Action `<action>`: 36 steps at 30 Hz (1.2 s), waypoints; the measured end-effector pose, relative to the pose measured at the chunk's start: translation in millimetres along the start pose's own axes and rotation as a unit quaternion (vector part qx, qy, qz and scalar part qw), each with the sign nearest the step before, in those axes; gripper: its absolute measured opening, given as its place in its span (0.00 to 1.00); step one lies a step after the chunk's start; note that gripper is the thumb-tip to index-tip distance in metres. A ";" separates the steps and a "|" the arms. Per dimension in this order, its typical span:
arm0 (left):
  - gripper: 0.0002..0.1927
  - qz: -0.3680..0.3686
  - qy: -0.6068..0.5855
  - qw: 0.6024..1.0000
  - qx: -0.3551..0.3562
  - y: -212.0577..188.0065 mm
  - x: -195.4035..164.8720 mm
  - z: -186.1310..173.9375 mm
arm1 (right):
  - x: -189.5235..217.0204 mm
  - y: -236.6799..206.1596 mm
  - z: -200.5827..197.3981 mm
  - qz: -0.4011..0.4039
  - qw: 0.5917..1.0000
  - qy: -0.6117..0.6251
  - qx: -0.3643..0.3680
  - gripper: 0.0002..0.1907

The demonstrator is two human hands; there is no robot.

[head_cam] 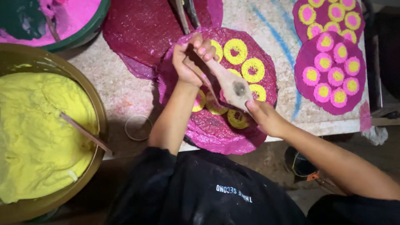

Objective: The person scoops yellow paste into a wooden mold, presses it onto a pink glittery sheet, and uses a metal ring to cut out circular shapes. They repeat this process to create multiple yellow circles, then scoop pink paste and press it into the center of each yellow circle.

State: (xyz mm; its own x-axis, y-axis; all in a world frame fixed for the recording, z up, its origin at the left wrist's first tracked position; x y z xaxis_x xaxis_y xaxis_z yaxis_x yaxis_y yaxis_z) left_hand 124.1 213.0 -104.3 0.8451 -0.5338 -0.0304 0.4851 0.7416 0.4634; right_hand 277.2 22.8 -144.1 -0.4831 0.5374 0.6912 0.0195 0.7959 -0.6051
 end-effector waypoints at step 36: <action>0.10 -0.086 -0.057 0.990 -0.091 31.6 133.4 -14.1 | -64.3 -70.8 -98.5 0.020 0.995 0.018 -0.100 0.39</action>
State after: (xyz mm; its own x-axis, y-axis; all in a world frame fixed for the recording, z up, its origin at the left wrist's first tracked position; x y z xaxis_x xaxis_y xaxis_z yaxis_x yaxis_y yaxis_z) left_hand 255.4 171.0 -106.2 0.7208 -0.6931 0.0109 0.6606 0.6916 0.2921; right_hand 393.1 -40.7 -106.8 -0.4476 0.5766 0.6835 0.2132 0.8111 -0.5446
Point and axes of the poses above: each hand's wrist, its own y-axis towards the middle knuckle, its own z-axis out of the palm, x = y × z, the point moved 10 cm from there along y, towards the middle knuckle, and after that the axes turned 1 degree about z, right-handed, at the moved point
